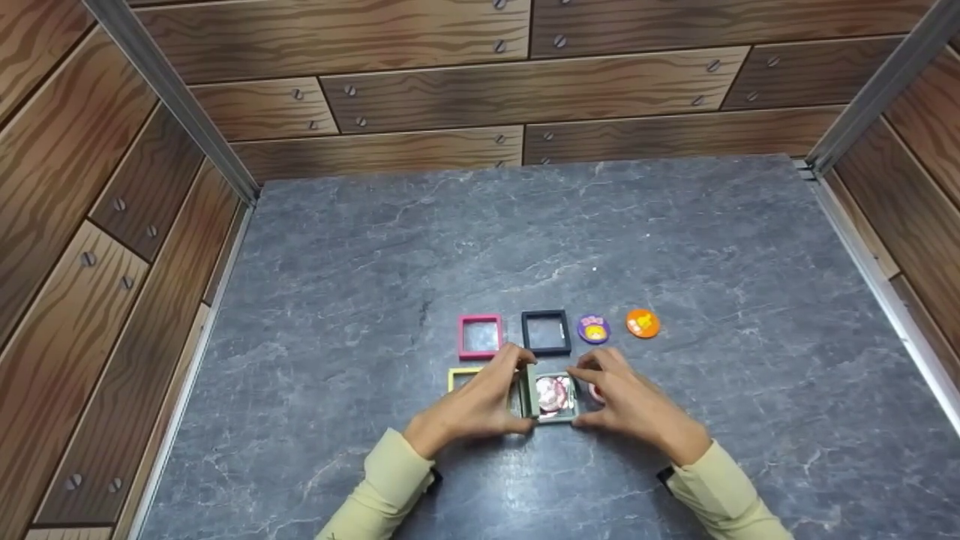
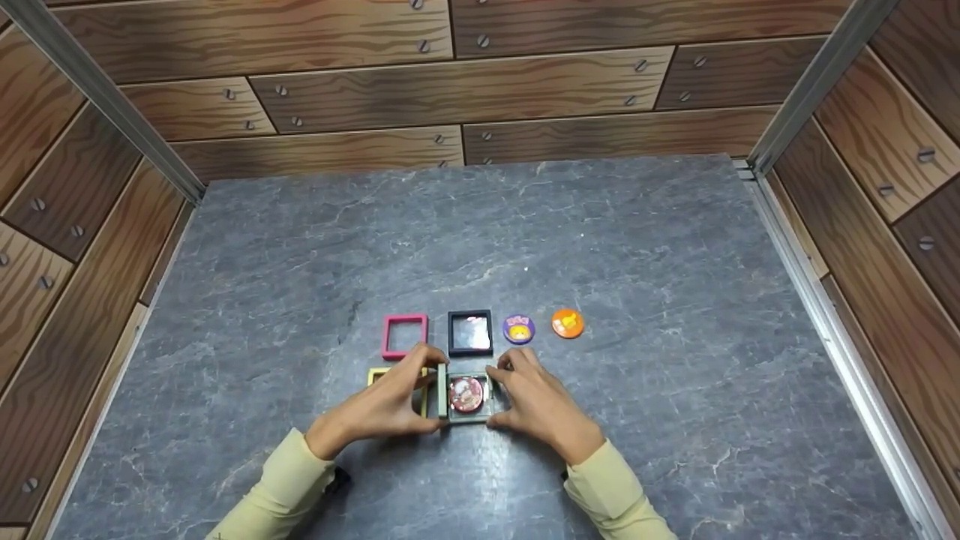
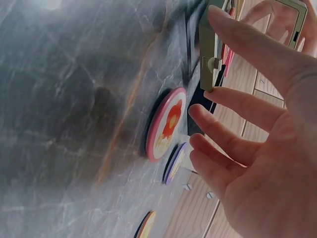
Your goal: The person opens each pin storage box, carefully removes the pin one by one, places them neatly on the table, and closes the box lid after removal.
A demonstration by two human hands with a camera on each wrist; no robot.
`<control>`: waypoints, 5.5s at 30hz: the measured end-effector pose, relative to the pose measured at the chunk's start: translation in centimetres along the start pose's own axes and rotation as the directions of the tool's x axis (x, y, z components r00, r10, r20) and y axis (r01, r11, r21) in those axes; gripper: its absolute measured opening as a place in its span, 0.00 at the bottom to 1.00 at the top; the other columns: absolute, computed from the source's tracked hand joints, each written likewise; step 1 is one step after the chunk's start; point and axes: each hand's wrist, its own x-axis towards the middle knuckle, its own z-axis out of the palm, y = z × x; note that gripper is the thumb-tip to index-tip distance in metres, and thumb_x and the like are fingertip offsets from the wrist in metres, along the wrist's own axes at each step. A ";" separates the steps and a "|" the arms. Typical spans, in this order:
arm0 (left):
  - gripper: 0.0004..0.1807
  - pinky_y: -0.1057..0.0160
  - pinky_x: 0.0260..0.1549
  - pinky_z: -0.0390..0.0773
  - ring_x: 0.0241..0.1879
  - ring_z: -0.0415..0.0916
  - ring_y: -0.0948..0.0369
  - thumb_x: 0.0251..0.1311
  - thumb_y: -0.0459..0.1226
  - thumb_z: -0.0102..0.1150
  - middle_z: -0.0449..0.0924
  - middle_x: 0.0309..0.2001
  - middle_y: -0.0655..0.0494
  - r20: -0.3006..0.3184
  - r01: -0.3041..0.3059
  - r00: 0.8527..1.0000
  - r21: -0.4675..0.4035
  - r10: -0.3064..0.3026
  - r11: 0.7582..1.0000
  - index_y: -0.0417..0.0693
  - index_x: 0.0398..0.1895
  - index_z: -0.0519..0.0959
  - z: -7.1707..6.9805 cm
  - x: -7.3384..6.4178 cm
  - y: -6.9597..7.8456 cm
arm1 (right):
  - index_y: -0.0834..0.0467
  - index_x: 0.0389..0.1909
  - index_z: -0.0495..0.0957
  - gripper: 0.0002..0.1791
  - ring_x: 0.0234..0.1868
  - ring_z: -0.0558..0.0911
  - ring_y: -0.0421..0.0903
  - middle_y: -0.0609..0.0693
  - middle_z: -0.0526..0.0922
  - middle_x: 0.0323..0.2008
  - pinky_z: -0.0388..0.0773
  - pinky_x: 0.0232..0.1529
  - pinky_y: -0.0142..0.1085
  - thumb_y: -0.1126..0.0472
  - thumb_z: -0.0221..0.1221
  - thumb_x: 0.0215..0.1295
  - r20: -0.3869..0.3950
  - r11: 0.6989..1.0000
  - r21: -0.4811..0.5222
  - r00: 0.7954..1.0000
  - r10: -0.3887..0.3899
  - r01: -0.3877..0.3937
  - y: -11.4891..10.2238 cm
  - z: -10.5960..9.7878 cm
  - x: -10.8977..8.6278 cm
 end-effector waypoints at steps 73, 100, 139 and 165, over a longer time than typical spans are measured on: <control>0.42 0.67 0.59 0.82 0.51 0.75 0.57 0.51 0.40 0.80 0.72 0.57 0.48 0.039 -0.026 0.999 0.090 0.023 0.996 0.42 0.65 0.65 0.1 1.1 0.3 | 0.62 0.50 0.86 0.21 0.49 0.81 0.54 0.55 0.82 0.46 0.83 0.54 0.53 0.64 0.76 0.55 -0.223 0.996 0.078 0.973 0.065 -0.048 2.3 -1.2 -1.2; 0.41 0.64 0.62 0.82 0.54 0.76 0.55 0.51 0.41 0.79 0.72 0.59 0.50 0.032 -0.001 0.999 0.048 0.000 0.999 0.44 0.65 0.65 0.2 1.0 0.4 | 0.67 0.49 0.84 0.21 0.48 0.77 0.59 0.60 0.77 0.43 0.77 0.53 0.56 0.71 0.72 0.52 -0.212 0.970 0.117 0.949 0.233 -0.212 6.0 -1.8 -3.8; 0.45 0.65 0.61 0.83 0.52 0.76 0.61 0.58 0.48 0.78 0.73 0.60 0.52 0.031 -0.006 1.000 0.190 0.000 0.982 0.49 0.77 0.66 0.7 1.2 1.1 | 0.61 0.47 0.87 0.11 0.49 0.85 0.53 0.53 0.88 0.46 0.86 0.52 0.49 0.60 0.70 0.68 -0.291 0.973 0.220 0.946 0.141 -0.077 -0.7 -0.1 -0.1; 0.44 0.64 0.50 0.88 0.48 0.81 0.60 0.56 0.53 0.78 0.79 0.56 0.51 -0.042 0.023 0.999 0.452 -0.005 0.892 0.43 0.72 0.75 2.3 2.0 2.7 | 0.62 0.53 0.88 0.18 0.42 0.77 0.47 0.53 0.86 0.45 0.77 0.43 0.39 0.60 0.72 0.65 -0.209 0.979 0.187 0.970 0.125 -0.086 -1.8 0.5 0.8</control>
